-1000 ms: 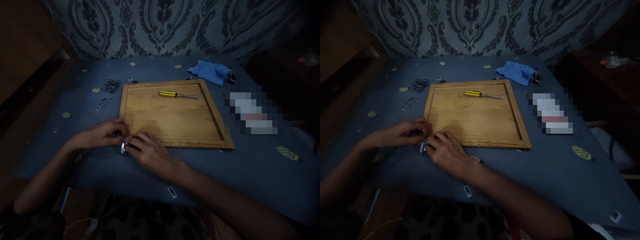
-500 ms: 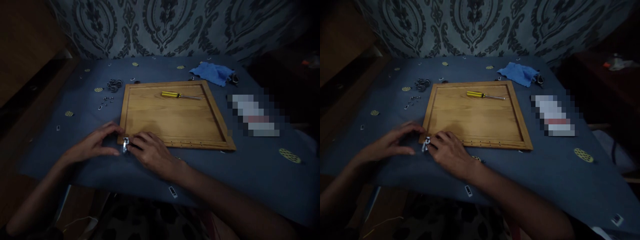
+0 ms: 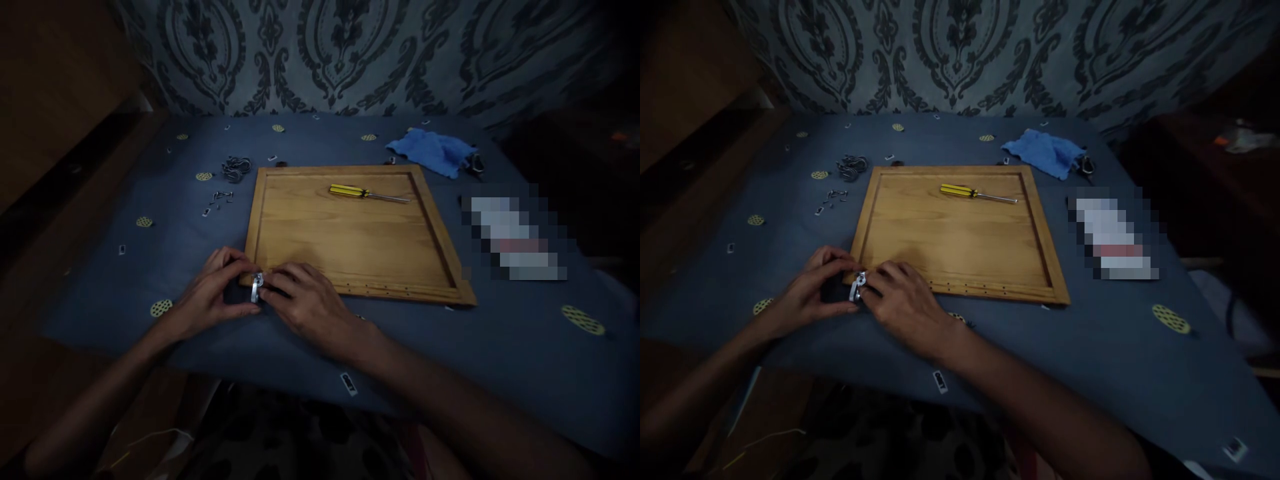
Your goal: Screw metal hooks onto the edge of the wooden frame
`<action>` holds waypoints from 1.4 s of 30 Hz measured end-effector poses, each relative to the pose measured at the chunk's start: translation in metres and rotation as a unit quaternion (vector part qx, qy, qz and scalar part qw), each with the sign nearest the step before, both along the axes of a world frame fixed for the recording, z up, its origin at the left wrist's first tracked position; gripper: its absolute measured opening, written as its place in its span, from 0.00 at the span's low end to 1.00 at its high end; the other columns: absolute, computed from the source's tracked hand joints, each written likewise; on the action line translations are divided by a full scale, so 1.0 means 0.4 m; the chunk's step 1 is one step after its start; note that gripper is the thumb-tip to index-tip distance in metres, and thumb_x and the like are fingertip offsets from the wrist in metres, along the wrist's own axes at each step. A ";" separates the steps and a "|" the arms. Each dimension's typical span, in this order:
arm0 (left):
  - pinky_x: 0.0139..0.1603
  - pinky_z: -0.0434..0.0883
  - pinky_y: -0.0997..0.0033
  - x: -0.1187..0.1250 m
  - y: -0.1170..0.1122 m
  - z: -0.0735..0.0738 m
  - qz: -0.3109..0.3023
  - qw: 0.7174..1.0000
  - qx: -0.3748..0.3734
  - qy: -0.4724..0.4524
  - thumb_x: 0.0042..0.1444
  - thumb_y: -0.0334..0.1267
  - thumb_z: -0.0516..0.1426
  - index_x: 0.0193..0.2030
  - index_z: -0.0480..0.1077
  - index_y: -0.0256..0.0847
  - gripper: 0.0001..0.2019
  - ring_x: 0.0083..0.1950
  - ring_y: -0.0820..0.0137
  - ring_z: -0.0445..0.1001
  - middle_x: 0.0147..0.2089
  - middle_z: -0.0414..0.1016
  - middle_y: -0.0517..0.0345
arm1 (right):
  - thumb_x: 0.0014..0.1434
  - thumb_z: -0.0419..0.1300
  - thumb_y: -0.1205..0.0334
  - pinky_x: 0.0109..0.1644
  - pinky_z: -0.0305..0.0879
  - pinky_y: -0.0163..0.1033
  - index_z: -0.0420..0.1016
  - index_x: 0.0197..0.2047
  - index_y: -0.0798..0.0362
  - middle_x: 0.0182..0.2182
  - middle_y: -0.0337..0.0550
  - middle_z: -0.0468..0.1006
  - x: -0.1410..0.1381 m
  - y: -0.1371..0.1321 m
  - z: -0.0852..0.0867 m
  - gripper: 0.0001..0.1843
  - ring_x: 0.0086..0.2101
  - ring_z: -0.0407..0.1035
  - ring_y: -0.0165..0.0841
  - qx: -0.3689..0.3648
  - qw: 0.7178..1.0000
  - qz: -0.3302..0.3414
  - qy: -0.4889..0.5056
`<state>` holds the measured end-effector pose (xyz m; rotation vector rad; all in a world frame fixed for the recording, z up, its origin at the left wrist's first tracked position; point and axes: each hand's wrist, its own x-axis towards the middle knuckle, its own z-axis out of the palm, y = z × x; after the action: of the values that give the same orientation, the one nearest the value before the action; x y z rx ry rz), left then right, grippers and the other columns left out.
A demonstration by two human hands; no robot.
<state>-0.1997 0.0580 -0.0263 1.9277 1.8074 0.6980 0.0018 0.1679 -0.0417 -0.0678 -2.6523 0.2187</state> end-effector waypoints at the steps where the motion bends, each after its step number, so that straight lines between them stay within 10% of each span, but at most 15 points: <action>1: 0.61 0.66 0.56 0.000 0.000 -0.001 0.002 1.000 -0.002 -0.006 0.55 0.54 0.63 0.56 0.68 0.47 0.25 0.58 0.61 0.64 0.52 0.65 0.53 | 0.66 0.62 0.66 0.48 0.68 0.45 0.78 0.47 0.57 0.45 0.46 0.81 0.000 0.000 0.001 0.08 0.45 0.68 0.40 0.000 1.000 -0.001 -0.001; 20: 0.57 0.68 0.58 -0.008 0.014 -0.018 0.017 0.998 0.011 -0.067 0.50 0.54 0.66 0.49 0.74 0.45 0.23 0.54 0.61 0.66 0.49 0.65 0.54 | 0.66 0.60 0.68 0.49 0.67 0.46 0.78 0.48 0.56 0.45 0.48 0.81 0.004 0.001 0.005 0.08 0.46 0.69 0.39 -0.025 1.000 0.007 0.005; 30: 0.57 0.67 0.57 -0.016 0.020 -0.029 0.012 0.997 0.015 -0.071 0.48 0.57 0.67 0.47 0.74 0.45 0.24 0.54 0.61 0.66 0.49 0.66 0.54 | 0.68 0.58 0.67 0.41 0.68 0.36 0.80 0.47 0.53 0.36 0.43 0.78 -0.032 0.028 0.033 0.10 0.38 0.73 0.32 -0.199 0.979 -0.028 0.035; 42: 0.55 0.67 0.59 -0.014 0.017 -0.026 0.005 0.997 0.018 -0.074 0.50 0.55 0.67 0.46 0.73 0.44 0.22 0.52 0.63 0.66 0.48 0.65 0.55 | 0.67 0.60 0.69 0.38 0.65 0.34 0.81 0.47 0.50 0.36 0.41 0.77 -0.065 0.040 0.008 0.10 0.37 0.71 0.31 -0.138 0.990 -0.002 0.002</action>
<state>-0.2052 0.0650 -0.0369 1.8390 1.7252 0.8599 -0.0244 0.1838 -0.0386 -0.1626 -2.6003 0.5824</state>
